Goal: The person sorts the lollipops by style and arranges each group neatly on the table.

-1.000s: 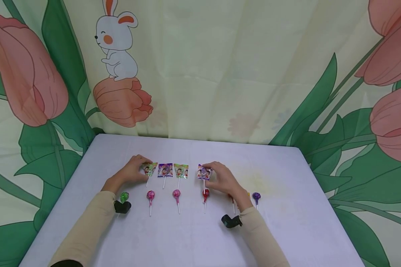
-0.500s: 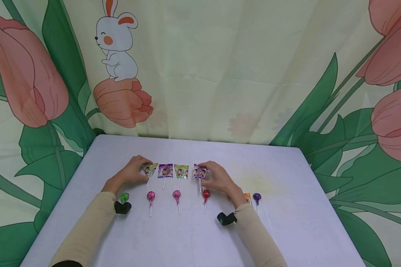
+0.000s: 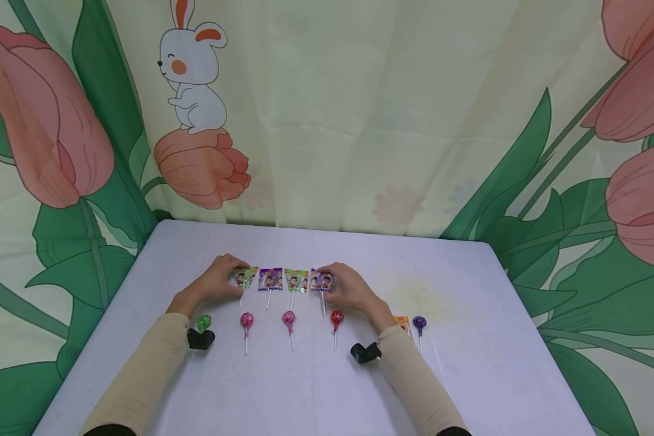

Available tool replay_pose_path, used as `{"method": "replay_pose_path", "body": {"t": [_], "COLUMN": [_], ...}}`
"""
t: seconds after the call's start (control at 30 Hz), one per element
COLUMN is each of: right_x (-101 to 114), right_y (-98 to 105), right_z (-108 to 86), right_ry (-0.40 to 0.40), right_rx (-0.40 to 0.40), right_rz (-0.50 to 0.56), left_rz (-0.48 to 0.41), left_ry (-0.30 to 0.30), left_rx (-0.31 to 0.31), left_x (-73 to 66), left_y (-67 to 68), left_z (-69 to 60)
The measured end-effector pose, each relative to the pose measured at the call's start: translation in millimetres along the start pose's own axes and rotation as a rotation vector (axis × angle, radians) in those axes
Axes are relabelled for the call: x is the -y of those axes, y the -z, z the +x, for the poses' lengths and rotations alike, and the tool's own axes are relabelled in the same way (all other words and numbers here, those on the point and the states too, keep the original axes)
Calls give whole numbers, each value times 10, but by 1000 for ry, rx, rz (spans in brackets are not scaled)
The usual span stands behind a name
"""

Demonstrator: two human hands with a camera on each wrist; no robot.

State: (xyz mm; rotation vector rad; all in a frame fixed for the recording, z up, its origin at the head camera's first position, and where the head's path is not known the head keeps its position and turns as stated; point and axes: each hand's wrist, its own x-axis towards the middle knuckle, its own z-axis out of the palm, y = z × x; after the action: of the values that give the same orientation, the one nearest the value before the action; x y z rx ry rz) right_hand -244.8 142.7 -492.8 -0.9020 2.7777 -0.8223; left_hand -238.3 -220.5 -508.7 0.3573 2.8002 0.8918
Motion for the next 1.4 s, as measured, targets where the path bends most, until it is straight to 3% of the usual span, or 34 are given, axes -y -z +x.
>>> {"method": "replay_pose_path", "body": {"t": [0.77, 1.4], "right_x": [-29, -46], "right_y": [-75, -70], "right_z": [75, 8], "right_ry": [-9, -10], "right_rx": [52, 11], "right_rz": [-22, 8], "left_rz": [-6, -15], "left_ry": [17, 39], "left_rx": [3, 6], "left_x": [-37, -29], "left_y": [12, -3], "left_z": [-30, -16]}}
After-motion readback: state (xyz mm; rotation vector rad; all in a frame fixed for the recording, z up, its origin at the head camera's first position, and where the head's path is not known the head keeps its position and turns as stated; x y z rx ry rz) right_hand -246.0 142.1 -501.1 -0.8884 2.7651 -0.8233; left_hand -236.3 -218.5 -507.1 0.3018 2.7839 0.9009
